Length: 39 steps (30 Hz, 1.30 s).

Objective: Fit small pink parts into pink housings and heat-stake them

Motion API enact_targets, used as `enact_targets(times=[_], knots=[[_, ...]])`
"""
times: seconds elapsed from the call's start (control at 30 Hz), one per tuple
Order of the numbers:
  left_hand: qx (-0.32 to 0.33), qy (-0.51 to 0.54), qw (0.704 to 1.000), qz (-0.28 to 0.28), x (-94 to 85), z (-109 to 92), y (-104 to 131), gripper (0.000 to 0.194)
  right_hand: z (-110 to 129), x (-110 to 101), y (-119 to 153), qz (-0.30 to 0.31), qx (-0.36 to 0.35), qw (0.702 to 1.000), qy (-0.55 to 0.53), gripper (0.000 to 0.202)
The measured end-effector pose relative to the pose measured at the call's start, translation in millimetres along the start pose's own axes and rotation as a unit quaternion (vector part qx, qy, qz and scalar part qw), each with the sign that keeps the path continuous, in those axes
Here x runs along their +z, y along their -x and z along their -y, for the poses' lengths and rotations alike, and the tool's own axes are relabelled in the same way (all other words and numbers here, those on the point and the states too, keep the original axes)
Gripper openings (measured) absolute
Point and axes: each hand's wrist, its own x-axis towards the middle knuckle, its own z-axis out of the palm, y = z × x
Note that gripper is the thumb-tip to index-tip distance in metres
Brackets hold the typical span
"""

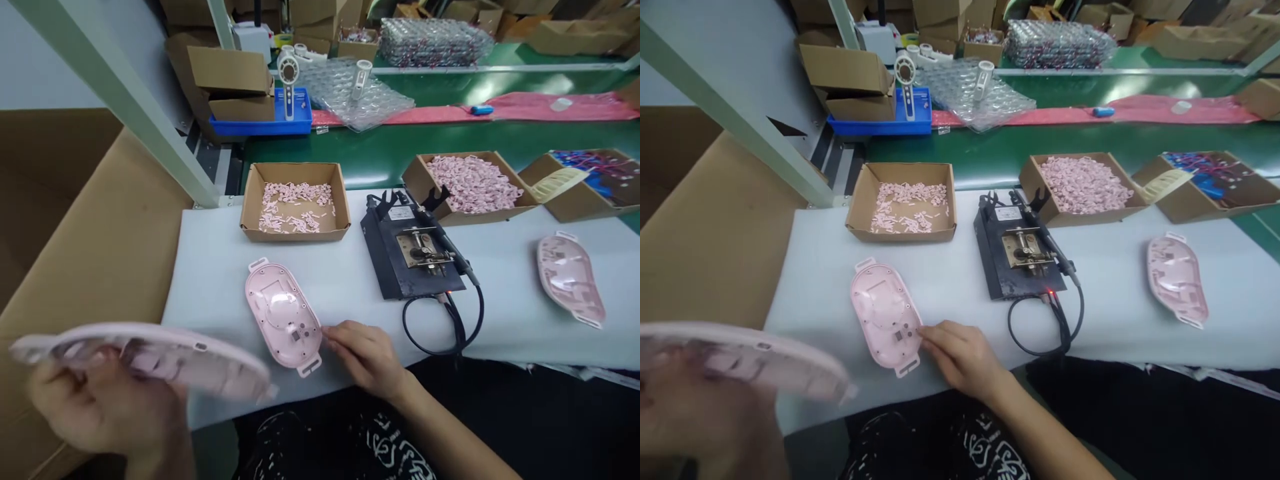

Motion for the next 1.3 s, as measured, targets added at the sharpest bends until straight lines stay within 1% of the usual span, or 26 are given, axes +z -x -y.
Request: enact_targets(times=[0.03,0.07,0.1,0.17,0.2,0.23,0.27,0.3,0.33,0.37,0.4,0.43,0.47,0.5,0.53,0.57,0.63,0.7,0.8,0.87,0.93,1.03,1.17,1.3], knots=[[-0.031,-0.035,0.999,-0.004,-3.8,6.9,-4.6,0.041,-0.5,-0.6,-0.7,0.009,0.019,1.0,-0.003,0.032],[-0.064,-0.061,0.996,0.008,-5.2,13.8,-8.0,0.039,-1.0,-1.3,-1.7,0.018,0.042,0.999,-0.007,0.032],[-0.089,-0.09,0.991,0.054,-4.1,20.3,-10.9,0.036,-1.2,-1.9,-2.9,0.025,0.065,0.997,-0.01,0.03],[-0.116,-0.155,0.967,0.169,4.0,30.8,-15.9,0.031,-0.6,-3.4,-6.2,0.039,0.106,0.993,-0.02,0.024],[-0.121,-0.178,0.954,0.209,9.4,33.9,-18.0,0.031,0.1,-4.3,-8.3,0.046,0.12,0.991,-0.024,0.019],[-0.117,-0.195,0.948,0.224,14.4,35.1,-19.1,0.033,0.9,-5.3,-10.7,0.052,0.127,0.99,-0.028,0.014],[-0.098,-0.202,0.952,0.209,18.4,33.9,-18.7,0.037,1.9,-6.4,-13.5,0.059,0.131,0.989,-0.031,0.011],[-0.063,-0.206,0.959,0.182,21.0,30.3,-16.3,0.04,2.8,-7.6,-16.5,0.065,0.133,0.988,-0.033,0.01],[-0.009,-0.199,0.968,0.154,22.0,24.2,-11.2,0.042,3.7,-8.6,-19.8,0.07,0.134,0.988,-0.034,0.011],[0.062,-0.175,0.973,0.138,21.7,15.7,-3.4,0.042,4.5,-9.6,-23.2,0.074,0.133,0.988,-0.037,0.012],[0.142,-0.137,0.97,0.144,20.8,5.6,7.0,0.04,5.3,-10.6,-26.9,0.076,0.13,0.988,-0.042,0.012],[0.213,-0.092,0.957,0.174,19.7,-5.6,19.6,0.038,6.1,-11.5,-30.9,0.082,0.125,0.988,-0.048,0.012],[0.264,-0.049,0.937,0.225,18.9,-17.0,33.4,0.037,7.0,-12.4,-35.1,0.092,0.119,0.987,-0.053,0.011],[0.288,-0.026,0.917,0.274,18.9,-27.5,47.4,0.039,7.9,-13.4,-39.5,0.111,0.11,0.986,-0.054,0.011],[0.288,-0.017,0.908,0.305,19.8,-36.5,60.7,0.041,8.9,-14.5,-44.2,0.139,0.101,0.984,-0.049,0.012],[0.281,-0.019,0.904,0.32,21.5,-43.4,72.4,0.04,9.9,-15.7,-49.0,0.175,0.091,0.98,-0.033,0.014],[0.261,-0.027,0.912,0.315,25.9,-50.5,88.8,0.029,12.0,-18.2,-58.8,0.256,0.069,0.964,0.024,0.018],[0.257,-0.024,0.919,0.298,29.2,-50.4,96.1,0.02,13.8,-20.0,-67.8,0.327,0.042,0.94,0.091,0.023],[0.257,-0.014,0.922,0.289,29.1,-44.6,96.5,0.017,15.8,-18.9,-77.6,0.394,0.008,0.907,0.147,0.027],[0.262,-0.013,0.921,0.287,27.1,-41.2,95.2,0.017,16.3,-15.7,-80.5,0.419,-0.003,0.895,0.152,0.023],[0.268,-0.011,0.922,0.279,25.1,-38.9,94.8,0.02,16.5,-11.8,-80.5,0.424,-0.008,0.894,0.148,0.019],[0.269,-0.009,0.923,0.276,23.6,-36.7,95.8,0.023,16.8,-7.5,-77.6,0.403,-0.006,0.903,0.147,0.017],[0.276,-0.014,0.914,0.296,23.8,-34.5,96.5,0.026,15.7,-6.3,-74.6,0.368,0.035,0.92,0.13,0.017],[0.288,-0.027,0.908,0.302,24.6,-33.8,96.3,0.03,12.9,-6.4,-75.1,0.379,0.05,0.919,0.099,0.017]])
